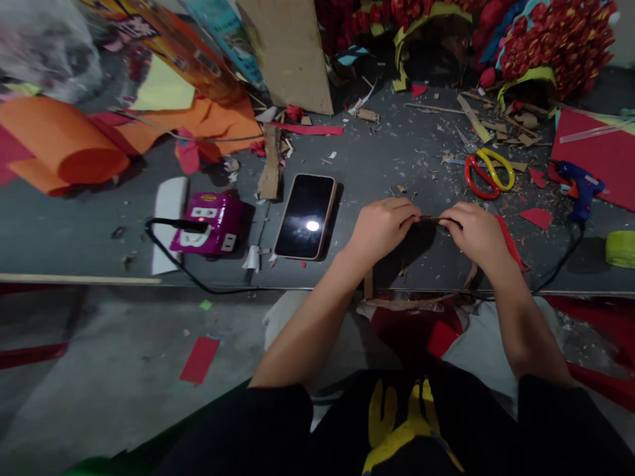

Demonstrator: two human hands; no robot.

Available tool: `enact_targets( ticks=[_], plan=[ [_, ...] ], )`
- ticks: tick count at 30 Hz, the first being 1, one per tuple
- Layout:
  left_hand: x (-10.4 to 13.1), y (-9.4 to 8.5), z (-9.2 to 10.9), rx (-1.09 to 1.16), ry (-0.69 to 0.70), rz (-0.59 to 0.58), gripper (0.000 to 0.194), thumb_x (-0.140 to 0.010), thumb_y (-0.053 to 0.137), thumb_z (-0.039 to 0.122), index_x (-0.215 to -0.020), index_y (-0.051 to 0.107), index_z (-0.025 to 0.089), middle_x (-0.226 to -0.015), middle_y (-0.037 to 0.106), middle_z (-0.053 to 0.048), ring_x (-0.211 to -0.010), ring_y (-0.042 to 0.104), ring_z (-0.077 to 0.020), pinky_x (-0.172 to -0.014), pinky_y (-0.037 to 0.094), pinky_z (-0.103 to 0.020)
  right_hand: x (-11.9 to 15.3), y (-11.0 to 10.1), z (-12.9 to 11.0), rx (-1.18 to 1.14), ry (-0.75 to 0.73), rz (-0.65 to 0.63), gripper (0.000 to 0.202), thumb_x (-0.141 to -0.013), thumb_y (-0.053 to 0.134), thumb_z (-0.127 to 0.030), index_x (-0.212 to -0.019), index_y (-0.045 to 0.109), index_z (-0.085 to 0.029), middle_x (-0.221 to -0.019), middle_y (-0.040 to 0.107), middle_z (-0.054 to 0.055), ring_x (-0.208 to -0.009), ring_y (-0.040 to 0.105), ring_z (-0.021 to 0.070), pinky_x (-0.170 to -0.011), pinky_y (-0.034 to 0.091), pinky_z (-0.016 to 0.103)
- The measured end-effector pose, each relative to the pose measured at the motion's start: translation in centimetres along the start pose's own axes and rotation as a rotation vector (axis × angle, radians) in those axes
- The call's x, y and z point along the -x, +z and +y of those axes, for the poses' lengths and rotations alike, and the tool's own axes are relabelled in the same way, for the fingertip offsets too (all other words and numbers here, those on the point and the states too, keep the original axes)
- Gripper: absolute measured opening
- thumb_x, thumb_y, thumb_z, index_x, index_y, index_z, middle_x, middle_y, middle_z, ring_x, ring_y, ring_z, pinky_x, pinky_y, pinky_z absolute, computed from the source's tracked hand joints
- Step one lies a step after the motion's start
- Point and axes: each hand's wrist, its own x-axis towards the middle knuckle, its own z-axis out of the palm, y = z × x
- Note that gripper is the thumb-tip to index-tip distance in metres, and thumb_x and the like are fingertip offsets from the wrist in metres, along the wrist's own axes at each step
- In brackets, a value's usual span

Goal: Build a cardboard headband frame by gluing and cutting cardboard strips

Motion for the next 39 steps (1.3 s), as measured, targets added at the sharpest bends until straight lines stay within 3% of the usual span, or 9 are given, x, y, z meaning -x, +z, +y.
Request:
enact_targets(
  ticks=[39],
  plan=[
    [0.12, 0.00, -0.09, -0.005, 0.022, 0.025, 0.025, -0.095, 0.050, 0.018, -0.094, 0.074, 0.017, -0.096, 0.076, -0.007, -0.091, 0.071, -0.0184, -0.076, 0.053, -0.027, 0.07, 0.06, 0.05, -0.002, 0.004, 0.001, 0.021, -0.094, 0.053, -0.021, -0.091, 0.073, -0.022, -0.094, 0.072, 0.007, -0.089, 0.063, 0.0227, -0.076, 0.043, 0.033]
  ],
)
